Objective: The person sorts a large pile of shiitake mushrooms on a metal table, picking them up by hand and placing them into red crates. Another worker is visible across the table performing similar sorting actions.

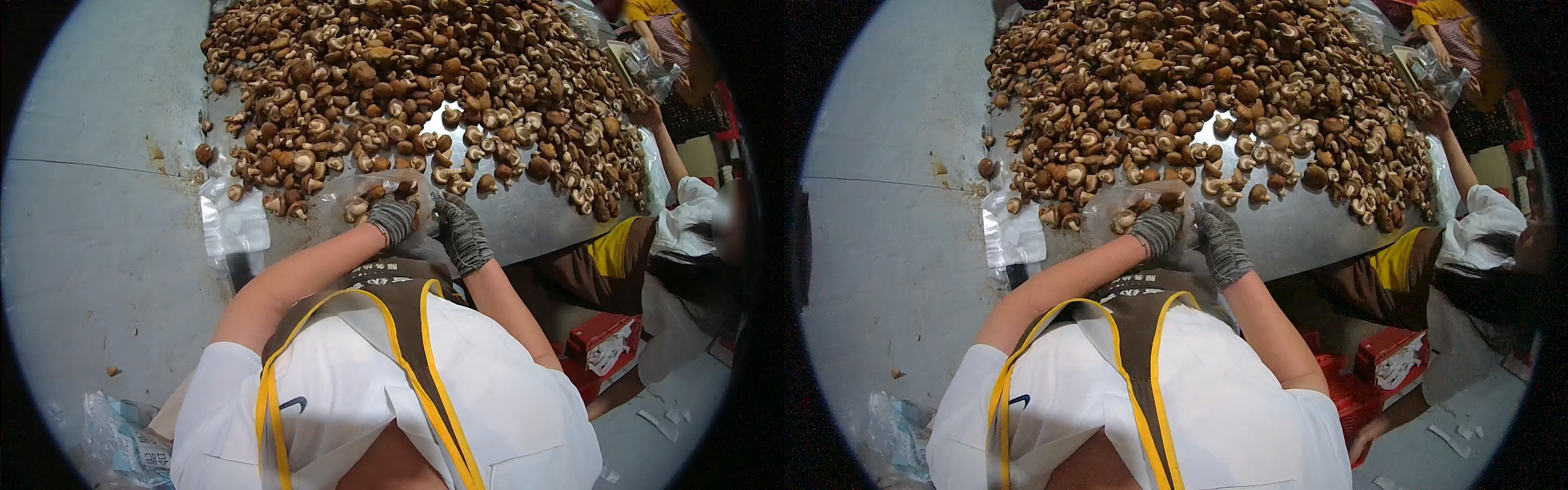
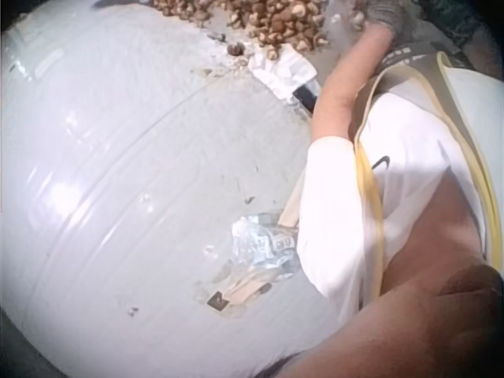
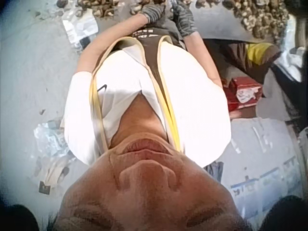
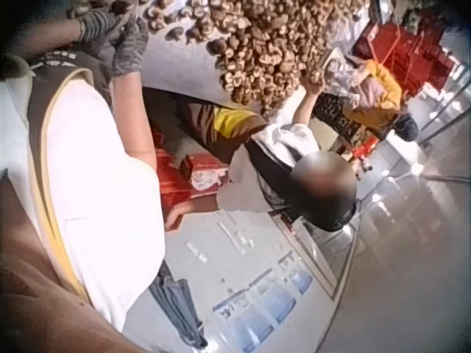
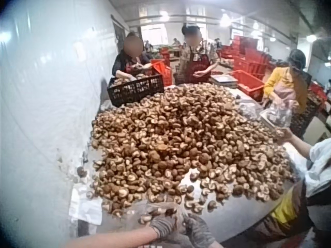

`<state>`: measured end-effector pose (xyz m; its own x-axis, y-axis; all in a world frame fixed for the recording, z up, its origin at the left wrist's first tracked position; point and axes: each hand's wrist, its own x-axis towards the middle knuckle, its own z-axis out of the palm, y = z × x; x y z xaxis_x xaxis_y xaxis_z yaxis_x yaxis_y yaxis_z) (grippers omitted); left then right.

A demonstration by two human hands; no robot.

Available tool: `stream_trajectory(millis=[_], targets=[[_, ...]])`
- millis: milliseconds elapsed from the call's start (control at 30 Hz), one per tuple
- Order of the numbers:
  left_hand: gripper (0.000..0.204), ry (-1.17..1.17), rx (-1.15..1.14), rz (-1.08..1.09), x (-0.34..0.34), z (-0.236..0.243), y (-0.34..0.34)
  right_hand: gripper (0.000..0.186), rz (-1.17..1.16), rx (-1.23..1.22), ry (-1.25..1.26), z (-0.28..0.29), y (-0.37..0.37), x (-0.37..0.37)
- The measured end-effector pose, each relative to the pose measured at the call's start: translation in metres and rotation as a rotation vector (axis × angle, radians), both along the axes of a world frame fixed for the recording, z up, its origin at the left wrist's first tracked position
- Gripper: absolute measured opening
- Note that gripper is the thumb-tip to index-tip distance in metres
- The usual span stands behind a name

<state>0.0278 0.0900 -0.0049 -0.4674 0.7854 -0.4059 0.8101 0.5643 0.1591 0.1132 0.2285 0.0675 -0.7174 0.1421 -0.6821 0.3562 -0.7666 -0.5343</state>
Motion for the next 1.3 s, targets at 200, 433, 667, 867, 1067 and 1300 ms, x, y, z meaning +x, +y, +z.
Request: stream_trajectory(millis=[200,433,667,867,1067,1300], targets=[[0.032,-0.241,0.036,0.029,0.000,0.030,-0.010,0.016,0.031,-0.001,0.019,-0.003,0.000,0.001],[0.036,-0.364,0.439,0.298,-0.014,0.019,-0.035,0.016,-0.031,-0.010,0.101,0.003,0.005,-0.005],[0.025,-0.567,0.458,0.767,-0.059,0.046,-0.062,0.017,-0.033,-0.007,0.055,0.002,0.015,-0.005],[0.030,-0.364,0.231,0.628,-0.085,-0.031,-0.102,0.019,0.044,0.035,0.035,0.008,-0.002,-0.016],[0.027,-0.340,0.360,0.540,-0.077,-0.043,-0.083,0.021,0.086,0.056,0.004,-0.003,0.000,-0.019],[0.026,-0.479,0.424,0.761,-0.068,-0.027,-0.069,0.018,0.108,0.080,-0.009,-0.002,-0.001,-0.018]])
